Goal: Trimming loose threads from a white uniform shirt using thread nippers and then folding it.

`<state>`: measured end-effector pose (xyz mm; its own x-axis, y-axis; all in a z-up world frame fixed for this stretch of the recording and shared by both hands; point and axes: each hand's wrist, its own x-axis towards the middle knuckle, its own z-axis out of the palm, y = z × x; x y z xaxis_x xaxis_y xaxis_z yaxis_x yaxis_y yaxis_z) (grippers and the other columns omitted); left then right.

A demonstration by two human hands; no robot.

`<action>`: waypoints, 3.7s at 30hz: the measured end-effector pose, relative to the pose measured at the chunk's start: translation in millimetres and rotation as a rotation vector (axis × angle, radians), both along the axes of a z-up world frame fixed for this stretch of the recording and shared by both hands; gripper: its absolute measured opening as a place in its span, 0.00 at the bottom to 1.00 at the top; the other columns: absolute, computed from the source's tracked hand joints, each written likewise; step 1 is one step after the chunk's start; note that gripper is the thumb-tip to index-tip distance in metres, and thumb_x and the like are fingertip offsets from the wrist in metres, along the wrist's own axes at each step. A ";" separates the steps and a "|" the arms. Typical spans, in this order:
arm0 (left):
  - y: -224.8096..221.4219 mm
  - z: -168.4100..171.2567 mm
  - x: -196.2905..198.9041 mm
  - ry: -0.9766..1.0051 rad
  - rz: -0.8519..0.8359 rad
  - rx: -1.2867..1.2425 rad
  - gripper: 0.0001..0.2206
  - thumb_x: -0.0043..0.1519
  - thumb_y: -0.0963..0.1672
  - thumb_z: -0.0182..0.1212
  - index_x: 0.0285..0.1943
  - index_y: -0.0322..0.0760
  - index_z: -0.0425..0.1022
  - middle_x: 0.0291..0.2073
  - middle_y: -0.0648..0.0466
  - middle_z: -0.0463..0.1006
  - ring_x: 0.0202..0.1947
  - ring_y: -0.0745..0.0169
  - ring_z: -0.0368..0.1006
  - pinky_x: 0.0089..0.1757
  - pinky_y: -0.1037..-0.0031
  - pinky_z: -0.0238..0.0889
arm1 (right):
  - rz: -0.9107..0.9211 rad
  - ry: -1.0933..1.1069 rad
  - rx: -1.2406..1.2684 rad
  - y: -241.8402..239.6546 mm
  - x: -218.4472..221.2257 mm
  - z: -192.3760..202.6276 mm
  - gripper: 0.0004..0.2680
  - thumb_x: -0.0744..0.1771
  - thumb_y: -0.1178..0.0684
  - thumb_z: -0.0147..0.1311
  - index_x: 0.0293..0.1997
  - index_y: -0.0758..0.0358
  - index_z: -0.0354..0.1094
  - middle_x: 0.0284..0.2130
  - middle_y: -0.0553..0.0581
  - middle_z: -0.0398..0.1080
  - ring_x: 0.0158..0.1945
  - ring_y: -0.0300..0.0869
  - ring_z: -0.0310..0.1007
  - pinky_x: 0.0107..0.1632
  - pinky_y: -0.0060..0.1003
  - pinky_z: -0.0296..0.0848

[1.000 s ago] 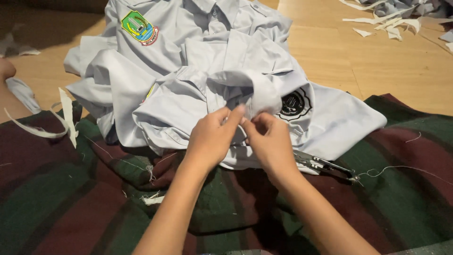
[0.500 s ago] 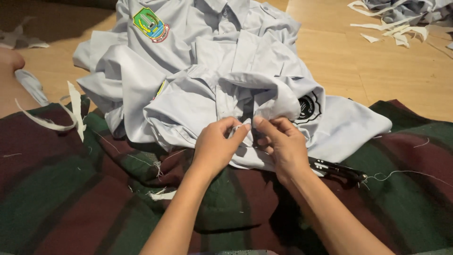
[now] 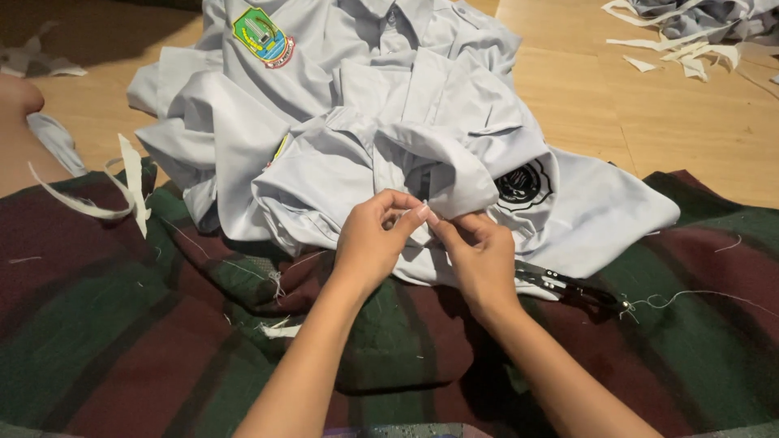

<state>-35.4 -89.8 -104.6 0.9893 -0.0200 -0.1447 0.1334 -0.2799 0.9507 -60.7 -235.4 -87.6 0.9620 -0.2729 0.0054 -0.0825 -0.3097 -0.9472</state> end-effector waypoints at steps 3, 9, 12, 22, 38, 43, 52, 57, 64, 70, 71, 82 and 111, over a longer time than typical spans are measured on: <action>0.9 -2.7 1.8 0.007 -0.004 0.031 0.11 0.61 0.52 0.62 0.48 0.50 0.82 0.31 0.60 0.85 0.33 0.67 0.77 0.41 0.73 0.66 | 0.019 -0.020 -0.022 -2.6 -6.6 -3.3 0.05 0.64 0.51 0.65 0.39 0.57 0.83 0.29 0.57 0.76 0.38 0.36 0.73 0.48 0.36 0.75; -1.5 -14.8 11.9 0.017 -0.006 0.029 0.12 0.63 0.53 0.61 0.49 0.52 0.82 0.37 0.58 0.87 0.39 0.61 0.81 0.47 0.70 0.67 | -0.006 -0.008 0.010 -0.1 1.2 -4.8 0.05 0.65 0.51 0.64 0.38 0.58 0.83 0.28 0.58 0.76 0.38 0.37 0.74 0.45 0.36 0.73; -3.2 -1.7 5.4 0.032 -0.021 0.123 0.14 0.62 0.55 0.59 0.50 0.55 0.82 0.44 0.54 0.86 0.54 0.50 0.79 0.53 0.63 0.67 | -0.031 0.034 0.131 -1.3 4.1 -13.9 0.06 0.64 0.50 0.65 0.37 0.60 0.83 0.26 0.55 0.75 0.37 0.35 0.70 0.44 0.34 0.72; -24.4 -11.6 0.1 -0.359 0.121 0.380 0.08 0.61 0.51 0.59 0.43 0.51 0.79 0.35 0.57 0.82 0.37 0.45 0.72 0.42 0.59 0.67 | 0.010 0.122 0.241 -12.9 17.8 -7.1 0.09 0.64 0.55 0.62 0.37 0.74 0.79 0.26 0.58 0.77 0.30 0.38 0.72 0.35 0.29 0.69; -34.8 -15.6 20.5 -0.491 0.071 0.614 0.07 0.65 0.47 0.52 0.45 0.43 0.71 0.29 0.53 0.83 0.28 0.47 0.74 0.42 0.64 0.61 | 0.015 0.168 0.237 -19.4 27.3 0.7 0.09 0.64 0.54 0.63 0.39 0.72 0.82 0.25 0.56 0.77 0.29 0.37 0.69 0.34 0.29 0.67; -38.0 -15.6 25.5 -0.456 0.068 0.636 0.07 0.66 0.48 0.51 0.45 0.45 0.71 0.27 0.53 0.82 0.28 0.48 0.73 0.42 0.65 0.60 | 0.008 0.176 0.260 -23.3 35.8 -6.4 0.07 0.64 0.56 0.64 0.37 0.72 0.79 0.25 0.56 0.76 0.28 0.37 0.68 0.33 0.29 0.67; -30.3 -18.8 16.8 -0.473 0.092 0.551 0.08 0.65 0.47 0.51 0.45 0.42 0.72 0.31 0.51 0.83 0.30 0.43 0.72 0.44 0.61 0.62 | 0.016 0.073 0.040 -11.1 25.6 -2.8 0.10 0.63 0.50 0.63 0.38 0.69 0.81 0.22 0.52 0.72 0.26 0.36 0.62 0.30 0.30 0.63; -31.4 -18.1 11.2 -0.507 0.057 0.603 0.11 0.67 0.48 0.47 0.42 0.40 0.72 0.32 0.49 0.82 0.31 0.43 0.73 0.44 0.60 0.61 | 0.003 -0.051 -0.105 -18.1 25.3 -22.9 0.09 0.62 0.51 0.63 0.33 0.68 0.78 0.21 0.52 0.72 0.25 0.37 0.63 0.31 0.31 0.65; -27.1 -1.7 0.2 -0.485 0.044 0.583 0.12 0.69 0.48 0.46 0.38 0.42 0.71 0.27 0.51 0.79 0.30 0.47 0.71 0.43 0.61 0.60 | 0.032 -0.073 -0.104 -17.9 19.8 -19.3 0.08 0.62 0.52 0.65 0.30 0.69 0.77 0.19 0.52 0.70 0.24 0.37 0.60 0.29 0.31 0.63; -20.6 7.9 -7.4 -0.313 0.046 0.447 0.12 0.66 0.50 0.48 0.37 0.46 0.75 0.30 0.56 0.82 0.32 0.50 0.70 0.44 0.66 0.63 | 0.050 -0.057 -0.081 -14.0 13.3 -14.6 0.06 0.63 0.54 0.64 0.30 0.68 0.76 0.21 0.52 0.74 0.24 0.35 0.63 0.30 0.30 0.65; -19.7 6.0 -6.9 -0.321 0.043 0.453 0.12 0.66 0.51 0.49 0.37 0.45 0.75 0.29 0.55 0.82 0.32 0.48 0.71 0.44 0.65 0.63 | 0.054 -0.076 -0.085 -14.5 14.0 -18.5 0.06 0.63 0.54 0.64 0.30 0.68 0.76 0.20 0.52 0.73 0.24 0.35 0.62 0.30 0.30 0.64; -19.5 9.4 -7.4 -0.258 0.059 0.395 0.12 0.64 0.53 0.52 0.40 0.49 0.78 0.27 0.53 0.79 0.34 0.49 0.70 0.40 0.62 0.66 | 0.051 -0.067 -0.070 -9.7 6.1 2.9 0.08 0.64 0.52 0.61 0.33 0.68 0.79 0.21 0.52 0.74 0.24 0.35 0.63 0.30 0.29 0.63; -15.4 1.2 2.5 -0.251 0.051 0.348 0.11 0.64 0.53 0.54 0.42 0.51 0.79 0.26 0.51 0.80 0.34 0.44 0.72 0.41 0.57 0.66 | 0.013 0.078 0.050 -14.0 12.1 -0.2 0.11 0.63 0.56 0.60 0.40 0.77 0.80 0.28 0.59 0.80 0.28 0.37 0.69 0.32 0.29 0.68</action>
<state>-32.9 -105.3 -103.5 0.9931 0.0377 0.1114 -0.0681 -0.5883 0.8058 -48.6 -249.3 -87.8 0.9625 -0.2582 -0.0832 -0.1530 -0.2635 -0.9525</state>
